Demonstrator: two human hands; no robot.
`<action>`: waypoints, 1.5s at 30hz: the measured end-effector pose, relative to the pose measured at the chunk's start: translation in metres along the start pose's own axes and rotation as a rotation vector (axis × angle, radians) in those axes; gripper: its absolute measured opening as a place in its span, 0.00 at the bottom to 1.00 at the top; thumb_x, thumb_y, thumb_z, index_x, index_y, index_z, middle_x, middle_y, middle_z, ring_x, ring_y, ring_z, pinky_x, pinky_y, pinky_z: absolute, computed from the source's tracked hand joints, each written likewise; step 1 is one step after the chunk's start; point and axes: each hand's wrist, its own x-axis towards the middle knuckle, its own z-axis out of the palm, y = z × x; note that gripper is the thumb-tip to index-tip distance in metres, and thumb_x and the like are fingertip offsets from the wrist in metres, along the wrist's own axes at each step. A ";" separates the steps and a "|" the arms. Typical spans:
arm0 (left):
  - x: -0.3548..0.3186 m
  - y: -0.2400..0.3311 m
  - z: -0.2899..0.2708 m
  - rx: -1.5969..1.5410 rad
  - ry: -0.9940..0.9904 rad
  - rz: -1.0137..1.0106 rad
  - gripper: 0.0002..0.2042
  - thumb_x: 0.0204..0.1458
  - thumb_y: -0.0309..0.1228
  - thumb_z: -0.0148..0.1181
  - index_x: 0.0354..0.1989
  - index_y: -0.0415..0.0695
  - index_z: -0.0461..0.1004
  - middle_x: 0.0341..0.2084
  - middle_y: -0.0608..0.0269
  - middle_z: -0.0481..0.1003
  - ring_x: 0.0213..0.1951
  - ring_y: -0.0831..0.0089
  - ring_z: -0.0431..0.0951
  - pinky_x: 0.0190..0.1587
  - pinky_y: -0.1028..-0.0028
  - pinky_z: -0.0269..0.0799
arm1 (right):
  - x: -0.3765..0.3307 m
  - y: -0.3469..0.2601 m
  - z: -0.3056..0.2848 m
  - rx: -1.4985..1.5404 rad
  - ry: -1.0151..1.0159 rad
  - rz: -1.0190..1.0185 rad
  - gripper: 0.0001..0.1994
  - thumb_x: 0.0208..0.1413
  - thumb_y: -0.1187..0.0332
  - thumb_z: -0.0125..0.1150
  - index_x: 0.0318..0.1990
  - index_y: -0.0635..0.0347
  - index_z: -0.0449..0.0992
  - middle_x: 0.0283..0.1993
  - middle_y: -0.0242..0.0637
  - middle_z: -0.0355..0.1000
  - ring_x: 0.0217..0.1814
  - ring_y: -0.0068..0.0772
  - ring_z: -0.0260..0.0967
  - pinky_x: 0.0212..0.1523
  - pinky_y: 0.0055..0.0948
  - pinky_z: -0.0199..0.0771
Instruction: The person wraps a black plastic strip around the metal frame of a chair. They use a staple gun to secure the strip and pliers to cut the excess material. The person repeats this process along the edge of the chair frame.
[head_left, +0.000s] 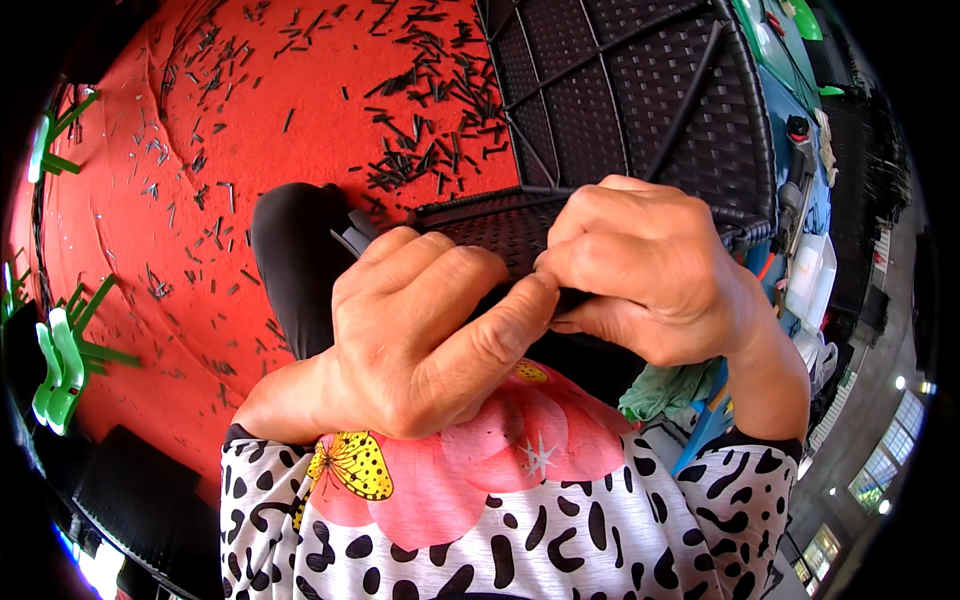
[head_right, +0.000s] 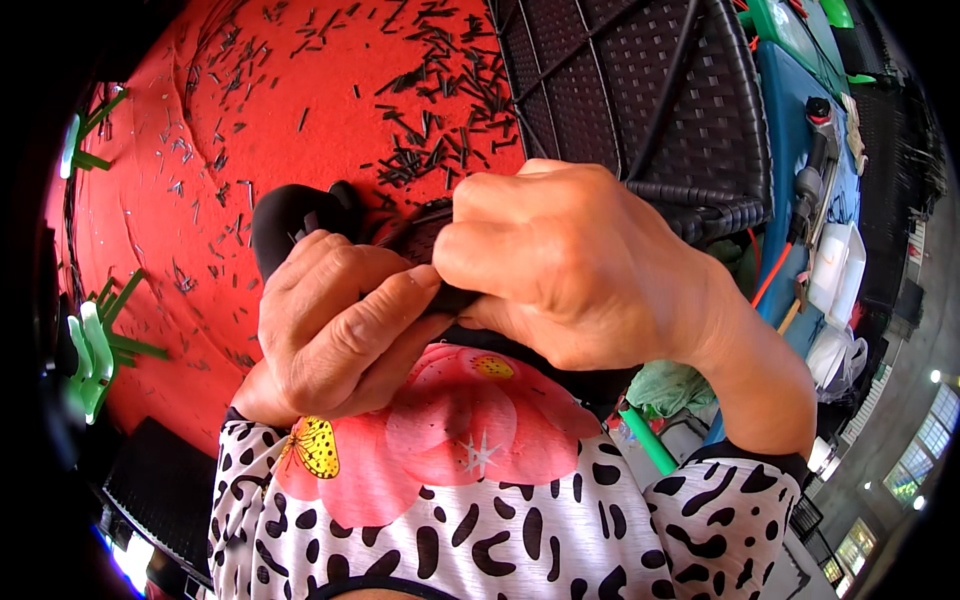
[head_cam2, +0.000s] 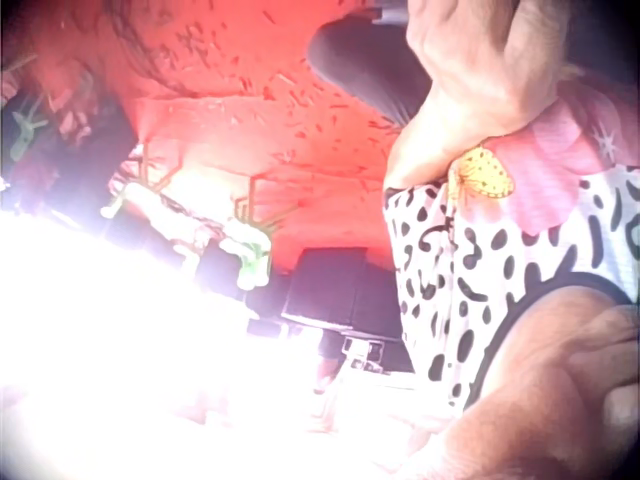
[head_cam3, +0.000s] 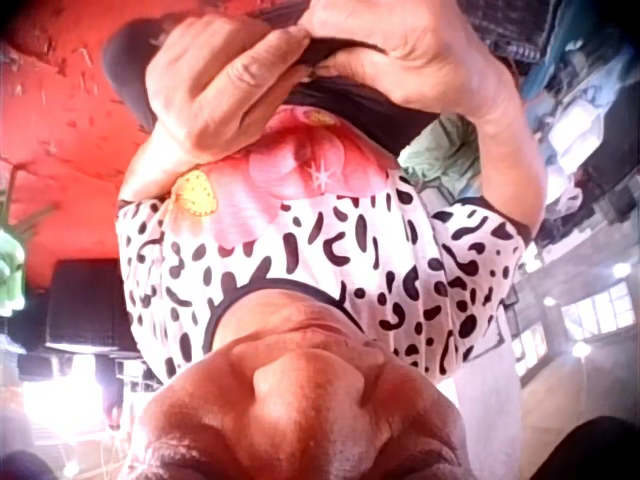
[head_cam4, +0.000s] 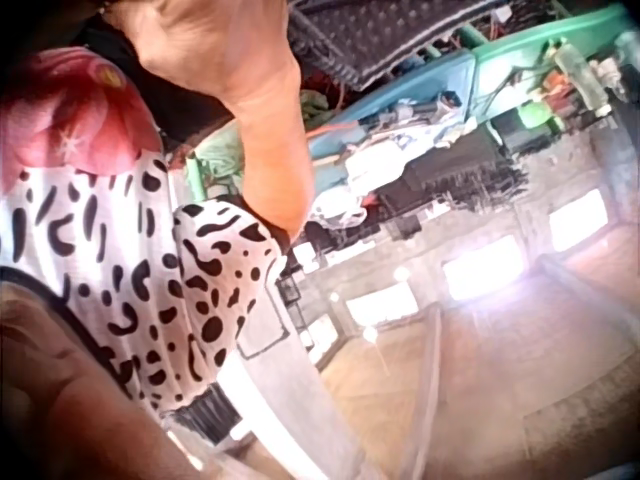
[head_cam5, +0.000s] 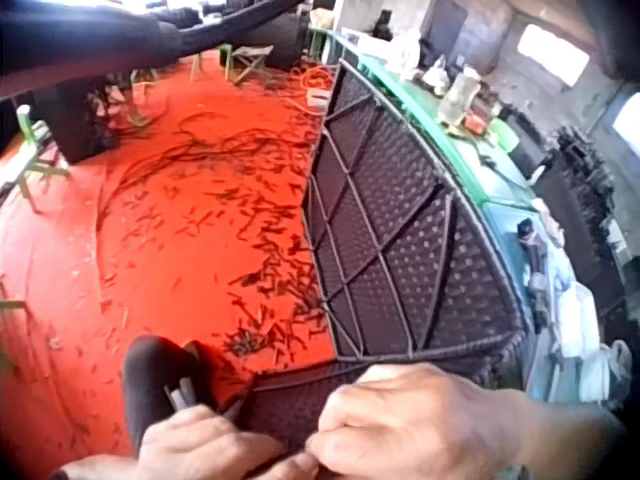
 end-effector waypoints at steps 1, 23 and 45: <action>0.000 0.000 0.000 0.005 -0.009 -0.001 0.21 0.33 0.21 0.69 0.41 0.36 0.74 0.24 0.55 0.73 0.20 0.67 0.70 0.21 0.71 0.62 | 0.001 0.001 0.000 0.026 -0.010 0.009 0.15 0.35 0.71 0.71 0.32 0.65 0.74 0.29 0.39 0.70 0.29 0.39 0.70 0.28 0.32 0.67; 0.013 0.020 0.002 0.006 -0.047 -0.112 0.15 0.37 0.19 0.65 0.37 0.37 0.75 0.33 0.57 0.73 0.31 0.61 0.77 0.32 0.71 0.73 | -0.008 0.000 0.000 0.236 -0.046 0.160 0.12 0.41 0.74 0.66 0.34 0.69 0.73 0.26 0.40 0.72 0.29 0.36 0.73 0.30 0.32 0.72; 0.080 0.010 0.084 0.055 0.033 -0.364 0.08 0.50 0.21 0.59 0.39 0.35 0.76 0.27 0.68 0.75 0.31 0.85 0.70 0.36 0.83 0.66 | -0.182 0.078 -0.037 -0.963 1.018 0.205 0.19 0.42 0.61 0.69 0.42 0.53 0.73 0.35 0.34 0.69 0.44 0.39 0.69 0.45 0.41 0.67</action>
